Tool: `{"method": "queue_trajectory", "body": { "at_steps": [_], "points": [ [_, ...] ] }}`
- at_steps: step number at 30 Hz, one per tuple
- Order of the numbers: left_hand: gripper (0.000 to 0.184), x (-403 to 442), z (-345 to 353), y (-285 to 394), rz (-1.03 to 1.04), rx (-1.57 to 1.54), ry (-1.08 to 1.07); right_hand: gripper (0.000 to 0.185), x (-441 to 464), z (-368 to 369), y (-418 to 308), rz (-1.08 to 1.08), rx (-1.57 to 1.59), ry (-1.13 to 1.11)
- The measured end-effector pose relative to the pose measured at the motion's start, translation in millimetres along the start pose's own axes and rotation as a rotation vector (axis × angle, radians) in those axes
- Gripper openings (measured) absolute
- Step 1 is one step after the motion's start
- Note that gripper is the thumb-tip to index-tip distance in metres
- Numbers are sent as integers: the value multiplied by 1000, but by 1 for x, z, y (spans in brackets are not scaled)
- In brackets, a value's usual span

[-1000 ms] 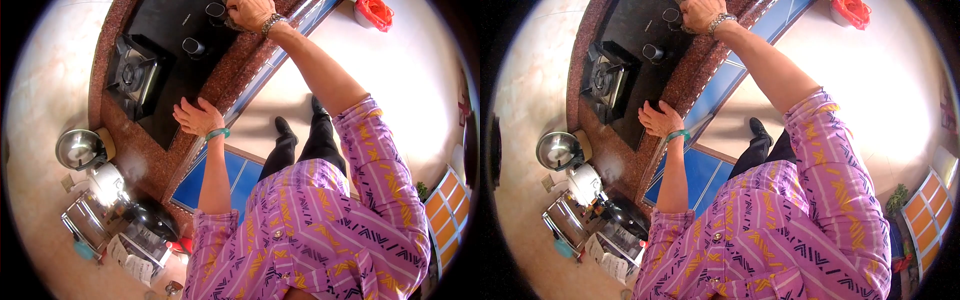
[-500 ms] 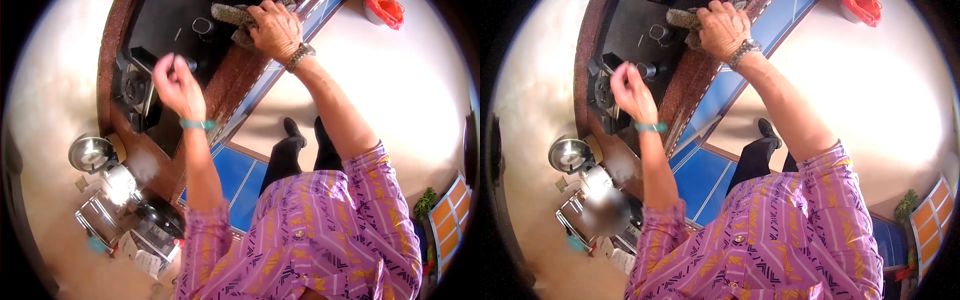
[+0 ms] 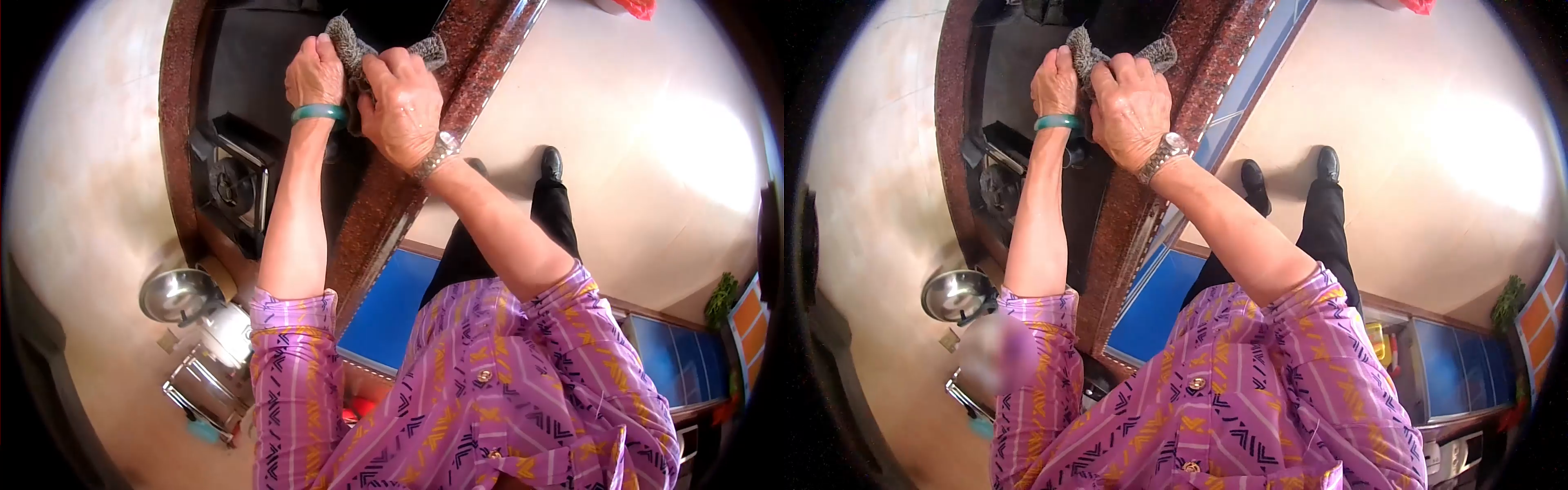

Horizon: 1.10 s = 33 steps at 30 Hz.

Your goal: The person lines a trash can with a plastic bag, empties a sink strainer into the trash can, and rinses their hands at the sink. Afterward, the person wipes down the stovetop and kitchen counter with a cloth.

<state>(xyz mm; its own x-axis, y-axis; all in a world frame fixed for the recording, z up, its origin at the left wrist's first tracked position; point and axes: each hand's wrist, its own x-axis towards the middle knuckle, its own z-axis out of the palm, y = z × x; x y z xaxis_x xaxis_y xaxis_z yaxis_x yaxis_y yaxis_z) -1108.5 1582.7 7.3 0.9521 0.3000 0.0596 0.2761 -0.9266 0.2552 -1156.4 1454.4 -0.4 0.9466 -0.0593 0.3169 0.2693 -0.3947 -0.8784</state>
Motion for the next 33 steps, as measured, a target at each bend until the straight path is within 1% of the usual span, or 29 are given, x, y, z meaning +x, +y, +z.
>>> {"method": "queue_trajectory", "body": {
  "at_steps": [2, 3, 4, 6, 8, 10, 11, 14, 15, 16, 19, 22, 24, 25, 26, 27, 29, 31, 33],
  "points": [
    [40, 2, 1, -1, 3, -19, -9, 28, 5, 2, -2, 28, -121, -90],
    [40, 2, 2, -1, -7, -24, -27, 21, 8, 5, 1, 7, -135, -54],
    [40, 3, 2, -2, 1, -30, -32, 21, 13, 7, 2, 11, -144, -48],
    [40, 3, 4, -4, 49, -51, -23, 9, 20, 9, 5, -22, -161, 26],
    [40, 1, 4, 0, 25, -34, -10, 9, 15, 8, 3, -33, -174, 42],
    [40, 3, 3, 2, -3, -20, 15, 10, 0, 3, -3, -1, -130, -42],
    [40, 3, 3, 2, 1, -22, 5, 10, -8, 2, -5, -18, -80, -2],
    [40, 2, 3, 2, 6, -20, -6, 10, -13, 3, -6, -38, -93, -11],
    [41, 2, 3, 2, 8, -31, 10, 10, -7, 6, -2, -38, -154, -11],
    [43, 2, 4, 1, 9, -41, 26, 13, 1, 6, -4, 18, -165, -18],
    [43, 3, 6, -2, 41, -46, 53, 13, -3, 8, -3, -29, -149, -10],
    [42, 3, 6, 0, 24, -40, 48, 14, -20, 0, -5, -53, -102, -29],
    [41, 4, 5, 0, 10, -41, 27, 9, -23, 0, -3, -93, -78, -65],
    [41, 5, 6, -1, 19, -35, 30, 9, -16, 0, -3, -40, -105, -51],
    [41, 5, 4, 0, 25, -28, 32, 8, -8, 6, -2, 0, -127, 29],
    [42, 2, 3, 1, -11, -56, 16, 7, -3, 7, 1, -32, -124, 22],
    [42, 3, 6, -3, -9, -40, 24, 7, -8, 7, 0, -58, -120, 25],
    [43, 5, 7, -1, -19, -52, 35, 7, -21, -1, -2, -144, -72, -72],
    [41, 4, 3, 3, -19, -10, -4, 7, -22, -3, 0, -117, -56, -68]
  ]
}}
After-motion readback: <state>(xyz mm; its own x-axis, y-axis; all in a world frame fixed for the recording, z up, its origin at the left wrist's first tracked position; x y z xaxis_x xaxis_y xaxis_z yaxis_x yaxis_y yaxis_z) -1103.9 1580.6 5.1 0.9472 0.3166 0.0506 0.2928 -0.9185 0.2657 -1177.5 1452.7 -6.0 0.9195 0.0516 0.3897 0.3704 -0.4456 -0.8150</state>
